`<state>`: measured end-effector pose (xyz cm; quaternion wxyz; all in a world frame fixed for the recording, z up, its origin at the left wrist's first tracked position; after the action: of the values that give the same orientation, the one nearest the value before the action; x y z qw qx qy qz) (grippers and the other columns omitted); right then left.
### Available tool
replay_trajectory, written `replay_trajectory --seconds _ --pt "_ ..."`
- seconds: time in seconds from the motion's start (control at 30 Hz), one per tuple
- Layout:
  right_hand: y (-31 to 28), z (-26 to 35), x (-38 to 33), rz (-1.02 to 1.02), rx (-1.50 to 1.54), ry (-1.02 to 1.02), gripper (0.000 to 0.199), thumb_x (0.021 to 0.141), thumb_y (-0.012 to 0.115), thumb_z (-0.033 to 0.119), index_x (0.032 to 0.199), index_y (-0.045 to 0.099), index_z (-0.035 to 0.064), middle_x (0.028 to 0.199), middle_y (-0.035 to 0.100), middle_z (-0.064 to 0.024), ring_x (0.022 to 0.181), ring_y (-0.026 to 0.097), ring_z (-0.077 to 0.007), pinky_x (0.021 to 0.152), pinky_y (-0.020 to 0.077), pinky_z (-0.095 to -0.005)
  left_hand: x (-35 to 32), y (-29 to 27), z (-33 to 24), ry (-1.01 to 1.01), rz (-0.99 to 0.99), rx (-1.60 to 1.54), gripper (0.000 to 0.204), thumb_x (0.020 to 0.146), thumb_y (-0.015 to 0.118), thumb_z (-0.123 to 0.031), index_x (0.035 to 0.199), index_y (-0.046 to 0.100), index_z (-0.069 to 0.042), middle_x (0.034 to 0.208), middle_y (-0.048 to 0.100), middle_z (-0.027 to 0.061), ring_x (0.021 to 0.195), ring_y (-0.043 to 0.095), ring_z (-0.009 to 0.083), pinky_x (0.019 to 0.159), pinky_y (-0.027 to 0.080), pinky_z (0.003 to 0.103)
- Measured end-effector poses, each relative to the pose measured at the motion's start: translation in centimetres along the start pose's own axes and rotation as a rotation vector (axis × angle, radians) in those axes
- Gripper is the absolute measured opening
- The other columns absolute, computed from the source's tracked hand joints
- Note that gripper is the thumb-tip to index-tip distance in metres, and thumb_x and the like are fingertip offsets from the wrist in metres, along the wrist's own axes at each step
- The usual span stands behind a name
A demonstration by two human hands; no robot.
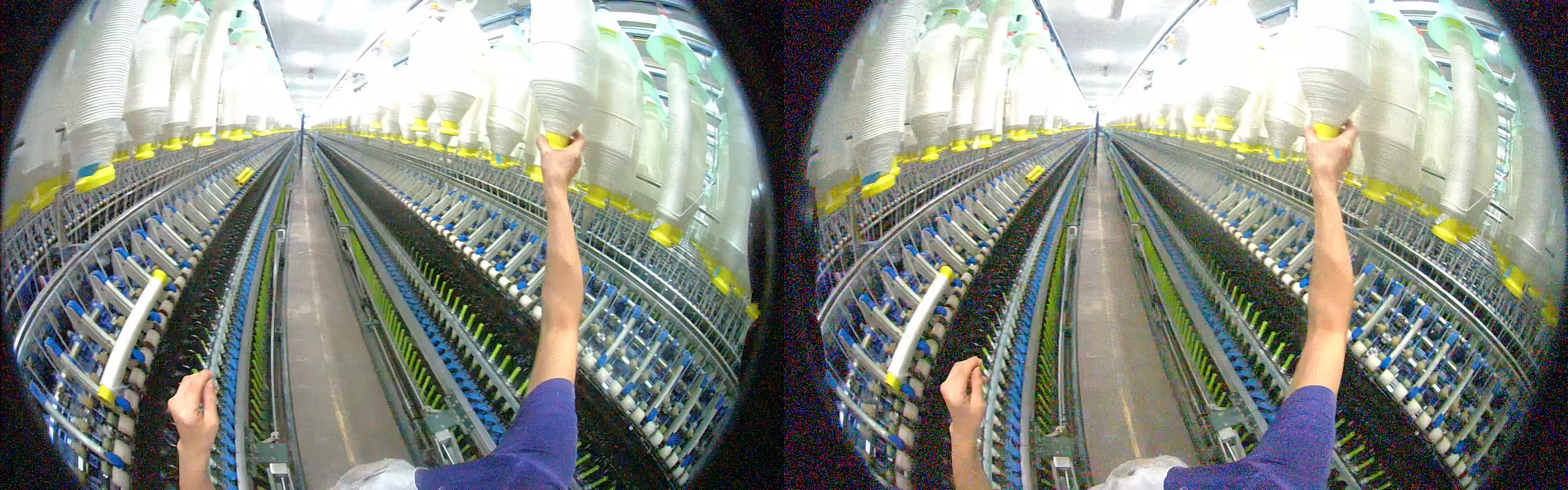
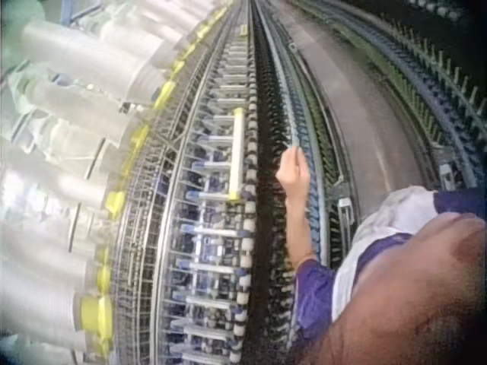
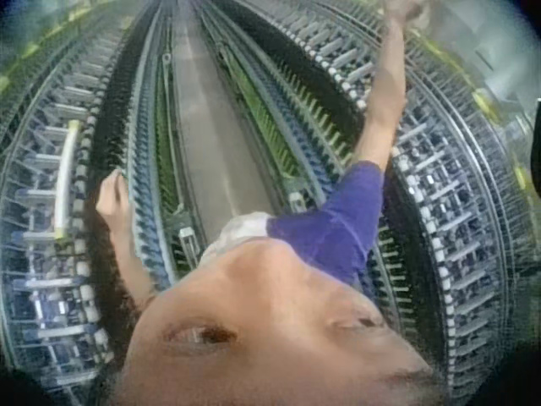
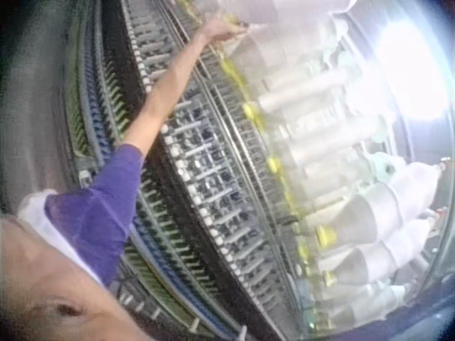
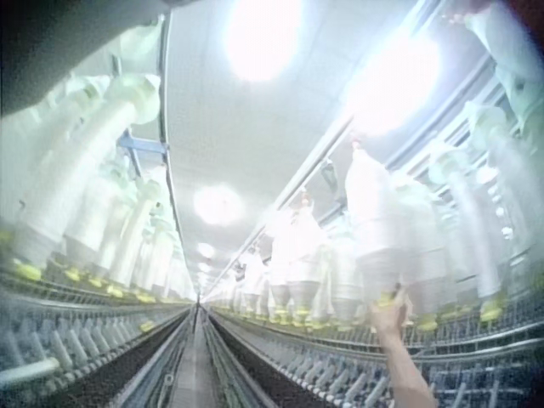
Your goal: The person threads white yarn through a textile machine, replacing empty yellow bobbins with full ones and guiding the thread through multiple guides and rollers. The person also removes and carries away several empty yellow bobbins and continues threading additional spindles along the machine.
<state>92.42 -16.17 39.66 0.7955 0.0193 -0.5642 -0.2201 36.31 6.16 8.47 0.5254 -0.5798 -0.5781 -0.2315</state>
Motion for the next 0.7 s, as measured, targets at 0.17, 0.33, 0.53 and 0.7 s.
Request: replay_trajectory --seconds 0.17,0.33,0.53,0.7 --pt "4.6 -3.9 2.0 0.49 0.679 0.39 0.053 0.068 0.073 0.008 0.116 0.052 0.0032 0.1 0.063 -0.0078 0.088 0.061 -0.0178 0.075 0.0482 -0.0333 0.9 5.2 -2.0 0.146 0.047 -0.004 0.01 0.076 0.062 0.005 0.086 0.06 0.001 0.079 0.063 0.0154 0.065 0.062 0.0305 0.056 0.049 0.035" --pt "8.2 2.0 4.0 0.478 0.67 0.106 0.034 0.065 0.073 0.002 0.096 0.059 -0.0022 0.088 0.063 -0.0092 0.076 0.062 -0.0179 0.065 0.0501 -0.029 4.1 6.8 -3.4 0.136 0.108 0.038 0.011 0.077 0.064 0.001 0.088 0.061 0.0 0.074 0.062 0.0143 0.06 0.061 0.0299 0.051 0.047 0.035" --pt "13.7 6.6 -14.1 0.459 1.071 0.25 0.026 0.07 0.065 0.001 0.094 0.056 0.0011 0.082 0.058 -0.0074 0.077 0.059 -0.0205 0.071 0.0485 -0.0324 9.4 9.9 -12.0 0.467 0.035 0.008 0.023 0.074 0.07 -0.007 0.096 0.063 -0.001 0.073 0.064 0.0109 0.058 0.062 0.0231 0.048 0.049 0.03" --pt "12.0 11.3 -34.0 0.656 1.05 0.207 0.057 0.065 0.075 0.011 0.114 0.05 -0.0016 0.11 0.057 -0.013 0.098 0.055 -0.0265 0.087 0.0428 -0.0389 13.4 12.8 -18.6 0.631 -0.15 0.15 0.042 0.072 0.074 -0.014 0.11 0.062 0.001 0.069 0.062 0.0075 0.052 0.058 0.018 0.043 0.044 0.029"
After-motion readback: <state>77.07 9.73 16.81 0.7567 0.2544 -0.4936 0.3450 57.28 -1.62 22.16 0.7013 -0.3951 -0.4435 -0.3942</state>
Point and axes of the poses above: each hand's wrist, its own x-axis towards the middle knuckle, its own y-axis out of the palm, z = x × y, the point moved 7 cm from there along x, towards the middle knuckle
